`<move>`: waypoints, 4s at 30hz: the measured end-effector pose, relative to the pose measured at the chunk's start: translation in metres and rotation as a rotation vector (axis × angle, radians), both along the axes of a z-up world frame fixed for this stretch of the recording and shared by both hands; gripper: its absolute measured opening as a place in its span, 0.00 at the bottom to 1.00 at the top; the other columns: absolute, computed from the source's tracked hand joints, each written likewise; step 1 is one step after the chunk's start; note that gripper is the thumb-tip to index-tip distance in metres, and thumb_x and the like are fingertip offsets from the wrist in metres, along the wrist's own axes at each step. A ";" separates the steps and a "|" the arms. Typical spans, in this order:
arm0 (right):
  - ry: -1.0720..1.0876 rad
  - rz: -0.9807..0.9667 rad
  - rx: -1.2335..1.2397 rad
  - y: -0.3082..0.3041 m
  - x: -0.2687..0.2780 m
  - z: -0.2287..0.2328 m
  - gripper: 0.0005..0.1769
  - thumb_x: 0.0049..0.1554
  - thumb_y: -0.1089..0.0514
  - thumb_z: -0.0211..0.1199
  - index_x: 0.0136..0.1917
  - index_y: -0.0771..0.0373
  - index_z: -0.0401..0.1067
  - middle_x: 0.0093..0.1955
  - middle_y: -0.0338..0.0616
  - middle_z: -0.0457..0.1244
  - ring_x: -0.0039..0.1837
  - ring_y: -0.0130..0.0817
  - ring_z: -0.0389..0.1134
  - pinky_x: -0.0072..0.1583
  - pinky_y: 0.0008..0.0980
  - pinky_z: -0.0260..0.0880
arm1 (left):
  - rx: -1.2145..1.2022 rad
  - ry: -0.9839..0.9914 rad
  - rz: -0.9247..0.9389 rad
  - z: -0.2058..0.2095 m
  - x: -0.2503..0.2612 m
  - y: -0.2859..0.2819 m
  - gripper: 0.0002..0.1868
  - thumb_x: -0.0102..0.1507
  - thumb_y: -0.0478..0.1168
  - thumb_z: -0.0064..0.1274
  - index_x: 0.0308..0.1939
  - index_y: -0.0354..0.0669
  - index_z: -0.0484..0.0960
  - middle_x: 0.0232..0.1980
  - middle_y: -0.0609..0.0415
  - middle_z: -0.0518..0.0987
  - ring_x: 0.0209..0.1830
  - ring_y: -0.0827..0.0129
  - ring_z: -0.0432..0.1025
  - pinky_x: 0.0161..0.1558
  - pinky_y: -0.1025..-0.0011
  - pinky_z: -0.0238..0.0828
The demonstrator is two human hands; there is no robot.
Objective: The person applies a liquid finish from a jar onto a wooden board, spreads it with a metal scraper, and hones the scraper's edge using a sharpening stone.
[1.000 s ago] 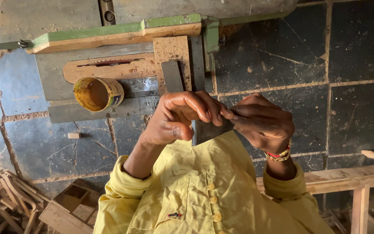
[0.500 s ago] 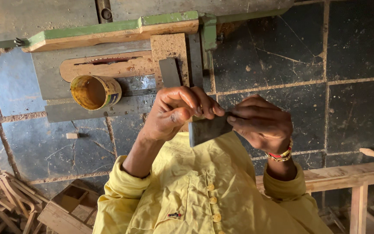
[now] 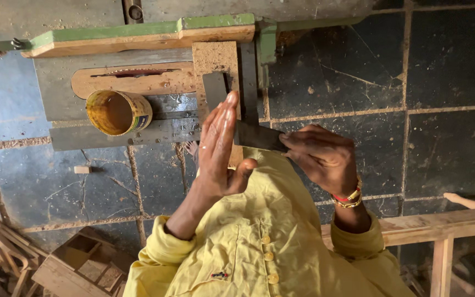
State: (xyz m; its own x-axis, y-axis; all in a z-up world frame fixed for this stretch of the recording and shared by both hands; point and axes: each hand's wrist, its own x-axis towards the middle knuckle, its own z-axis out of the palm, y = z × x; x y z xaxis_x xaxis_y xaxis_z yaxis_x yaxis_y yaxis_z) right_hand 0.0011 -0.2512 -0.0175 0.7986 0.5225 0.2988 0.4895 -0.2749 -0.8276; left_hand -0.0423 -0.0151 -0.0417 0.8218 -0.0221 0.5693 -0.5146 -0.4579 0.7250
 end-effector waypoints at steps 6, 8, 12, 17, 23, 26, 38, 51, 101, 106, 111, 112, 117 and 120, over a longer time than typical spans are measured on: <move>0.055 -0.069 0.046 0.008 -0.006 -0.001 0.16 0.54 0.75 0.65 0.56 0.69 0.77 0.51 0.53 0.72 0.50 0.39 0.76 0.51 0.31 0.77 | 0.024 -0.013 0.031 -0.002 -0.008 -0.003 0.44 0.74 0.60 0.47 0.84 0.43 0.45 0.82 0.34 0.57 0.79 0.43 0.60 0.76 0.54 0.58; 0.053 -0.085 0.049 0.009 -0.006 -0.001 0.17 0.53 0.76 0.64 0.55 0.69 0.78 0.53 0.55 0.72 0.51 0.39 0.75 0.51 0.31 0.77 | 0.018 -0.038 0.023 -0.005 -0.008 -0.003 0.44 0.74 0.60 0.47 0.84 0.45 0.45 0.82 0.34 0.56 0.79 0.43 0.60 0.76 0.53 0.59; 0.116 -0.116 0.064 0.010 -0.008 0.000 0.17 0.52 0.78 0.65 0.54 0.69 0.78 0.53 0.53 0.72 0.50 0.36 0.75 0.49 0.28 0.78 | 0.019 -0.049 0.009 -0.011 -0.010 -0.003 0.44 0.74 0.61 0.47 0.85 0.47 0.44 0.82 0.35 0.56 0.80 0.43 0.59 0.76 0.52 0.61; 0.088 -0.106 0.056 0.012 -0.006 -0.001 0.17 0.52 0.77 0.67 0.55 0.69 0.77 0.53 0.52 0.72 0.50 0.36 0.75 0.49 0.28 0.77 | -0.042 -0.048 -0.002 -0.012 -0.010 -0.002 0.43 0.74 0.60 0.47 0.85 0.48 0.45 0.82 0.35 0.54 0.79 0.43 0.60 0.76 0.52 0.62; 0.065 -0.093 0.038 0.011 -0.008 -0.003 0.18 0.52 0.77 0.68 0.56 0.68 0.77 0.53 0.53 0.71 0.52 0.37 0.74 0.50 0.29 0.77 | -0.056 -0.033 -0.037 -0.008 -0.006 0.000 0.42 0.73 0.60 0.47 0.84 0.49 0.47 0.82 0.36 0.55 0.81 0.42 0.60 0.76 0.52 0.61; 0.080 -0.102 0.050 0.009 -0.007 -0.003 0.19 0.52 0.77 0.67 0.56 0.68 0.77 0.53 0.52 0.71 0.51 0.37 0.74 0.49 0.28 0.77 | -0.074 -0.014 -0.057 -0.010 -0.005 -0.003 0.42 0.74 0.60 0.47 0.85 0.50 0.47 0.83 0.37 0.55 0.81 0.44 0.61 0.76 0.54 0.61; 0.259 -0.183 0.204 -0.011 -0.008 -0.017 0.17 0.57 0.74 0.66 0.61 0.69 0.76 0.48 0.49 0.72 0.44 0.26 0.71 0.44 0.21 0.69 | 0.452 0.457 0.360 -0.109 0.031 0.012 0.48 0.67 0.54 0.59 0.79 0.32 0.52 0.76 0.30 0.61 0.71 0.36 0.61 0.67 0.44 0.60; 0.290 -0.288 0.285 -0.030 -0.011 -0.034 0.14 0.60 0.71 0.65 0.60 0.69 0.75 0.53 0.52 0.72 0.48 0.28 0.74 0.50 0.25 0.77 | 0.208 0.768 0.484 -0.139 0.081 0.015 0.52 0.57 0.40 0.67 0.76 0.31 0.51 0.57 0.33 0.64 0.57 0.41 0.65 0.52 0.49 0.73; 0.144 0.283 -0.987 0.030 0.086 -0.098 0.10 0.55 0.60 0.66 0.47 0.69 0.71 0.42 0.62 0.66 0.45 0.61 0.70 0.47 0.51 0.69 | -0.331 0.409 0.019 -0.151 0.080 -0.044 0.33 0.73 0.60 0.42 0.74 0.43 0.65 0.72 0.39 0.71 0.71 0.45 0.68 0.68 0.56 0.68; 0.266 0.280 -0.863 0.021 0.047 -0.053 0.33 0.50 0.57 0.71 0.67 0.64 0.65 0.50 0.59 0.68 0.49 0.55 0.71 0.52 0.47 0.71 | -0.301 0.499 -0.111 -0.143 0.075 -0.034 0.35 0.71 0.61 0.40 0.73 0.41 0.66 0.66 0.38 0.75 0.62 0.43 0.72 0.58 0.54 0.72; 0.642 0.013 -0.727 -0.007 -0.014 -0.024 0.47 0.46 0.61 0.72 0.76 0.65 0.58 0.66 0.56 0.65 0.60 0.39 0.70 0.58 0.36 0.69 | -0.133 0.676 -0.208 -0.134 0.077 -0.027 0.37 0.69 0.65 0.37 0.72 0.42 0.68 0.56 0.39 0.80 0.55 0.44 0.77 0.55 0.54 0.74; 0.592 -0.021 -0.662 -0.010 -0.032 -0.022 0.44 0.49 0.61 0.71 0.76 0.65 0.59 0.66 0.57 0.66 0.61 0.38 0.70 0.59 0.36 0.69 | -0.119 0.734 -0.241 -0.134 0.075 -0.027 0.38 0.68 0.66 0.36 0.72 0.43 0.69 0.53 0.40 0.81 0.53 0.46 0.77 0.54 0.55 0.75; 0.558 -0.229 -0.581 0.019 -0.095 -0.026 0.34 0.58 0.58 0.65 0.75 0.66 0.61 0.62 0.55 0.69 0.57 0.35 0.73 0.56 0.32 0.72 | 0.155 0.486 -0.391 -0.146 0.060 -0.031 0.43 0.71 0.73 0.24 0.67 0.41 0.72 0.59 0.38 0.80 0.51 0.47 0.77 0.50 0.54 0.75; 0.821 -0.410 -0.726 0.058 -0.110 -0.015 0.37 0.58 0.51 0.63 0.77 0.60 0.57 0.60 0.50 0.70 0.48 0.31 0.76 0.47 0.28 0.78 | 0.233 0.435 -0.599 -0.144 0.027 -0.024 0.49 0.68 0.75 0.14 0.63 0.43 0.78 0.40 0.43 0.81 0.33 0.58 0.76 0.47 0.51 0.72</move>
